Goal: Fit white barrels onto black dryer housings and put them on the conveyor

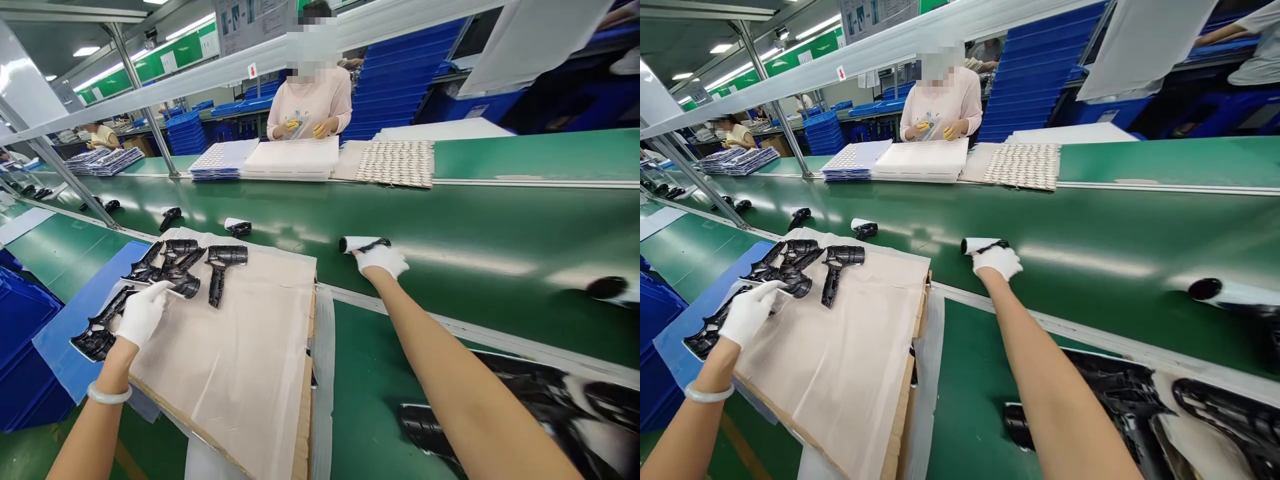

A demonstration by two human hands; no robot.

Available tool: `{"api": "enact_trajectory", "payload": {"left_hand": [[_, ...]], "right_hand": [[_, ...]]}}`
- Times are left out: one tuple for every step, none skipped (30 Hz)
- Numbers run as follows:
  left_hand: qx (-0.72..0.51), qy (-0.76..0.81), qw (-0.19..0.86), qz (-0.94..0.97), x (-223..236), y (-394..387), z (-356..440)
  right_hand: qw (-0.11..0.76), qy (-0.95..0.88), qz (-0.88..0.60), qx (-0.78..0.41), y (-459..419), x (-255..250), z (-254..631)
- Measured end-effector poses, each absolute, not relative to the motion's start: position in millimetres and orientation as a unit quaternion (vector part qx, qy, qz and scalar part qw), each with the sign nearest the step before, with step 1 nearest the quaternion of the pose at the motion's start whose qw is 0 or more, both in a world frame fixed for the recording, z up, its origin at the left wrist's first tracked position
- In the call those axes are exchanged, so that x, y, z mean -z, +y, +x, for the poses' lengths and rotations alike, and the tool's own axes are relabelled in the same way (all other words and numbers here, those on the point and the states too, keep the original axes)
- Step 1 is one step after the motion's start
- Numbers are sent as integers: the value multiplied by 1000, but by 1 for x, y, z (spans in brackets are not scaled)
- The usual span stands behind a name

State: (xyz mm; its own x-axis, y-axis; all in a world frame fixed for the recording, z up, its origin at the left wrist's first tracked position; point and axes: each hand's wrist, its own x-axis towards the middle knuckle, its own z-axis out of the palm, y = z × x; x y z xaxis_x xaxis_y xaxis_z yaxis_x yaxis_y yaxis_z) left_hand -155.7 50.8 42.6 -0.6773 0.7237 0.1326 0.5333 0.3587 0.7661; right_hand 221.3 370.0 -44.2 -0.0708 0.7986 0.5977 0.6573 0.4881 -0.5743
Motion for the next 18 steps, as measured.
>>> {"api": "enact_trajectory", "payload": {"left_hand": [[-432,813,113,373,-47,44,-156],[-451,809,113,359,-51,37,-157],[-474,803,110,344,-54,31,-157],[-497,798,105,326,-56,26,-156],[-520,791,95,307,-56,21,-154],[-543,784,84,289,-56,17,-152],[-565,775,75,273,-56,12,-149],[-585,764,72,261,-55,6,-145],[-604,752,77,253,-54,-1,-142],[-622,738,90,246,-54,-9,-139],[-636,726,105,238,-54,-19,-136],[-648,717,119,229,-54,-30,-135],[-656,710,129,219,-54,-41,-136],[-662,707,138,208,-54,-52,-137],[-667,704,144,197,-55,-63,-139],[-670,703,150,186,-55,-72,-142],[-672,701,158,178,-54,-80,-145],[-680,692,177,164,-54,-85,-148]], "right_hand": [[450,-739,-497,-67,361,34,207],[432,-753,-492,-60,349,22,190],[405,-774,-483,-58,333,10,169],[374,-800,-465,-59,314,-1,147],[337,-832,-435,-65,292,-11,122],[296,-866,-396,-76,270,-19,97],[254,-893,-360,-91,248,-25,73],[213,-914,-329,-107,228,-29,51],[174,-925,-314,-122,212,-31,32],[138,-932,-307,-136,199,-31,17],[112,-933,-309,-149,191,-31,7],[94,-930,-318,-159,187,-30,0],[86,-926,-328,-167,184,-28,-3],[90,-921,-338,-174,183,-27,-1],[105,-915,-346,-178,182,-25,3],[128,-910,-350,-180,180,-23,9],[158,-905,-350,-181,176,-20,18],[194,-900,-347,-180,170,-17,28]]}}
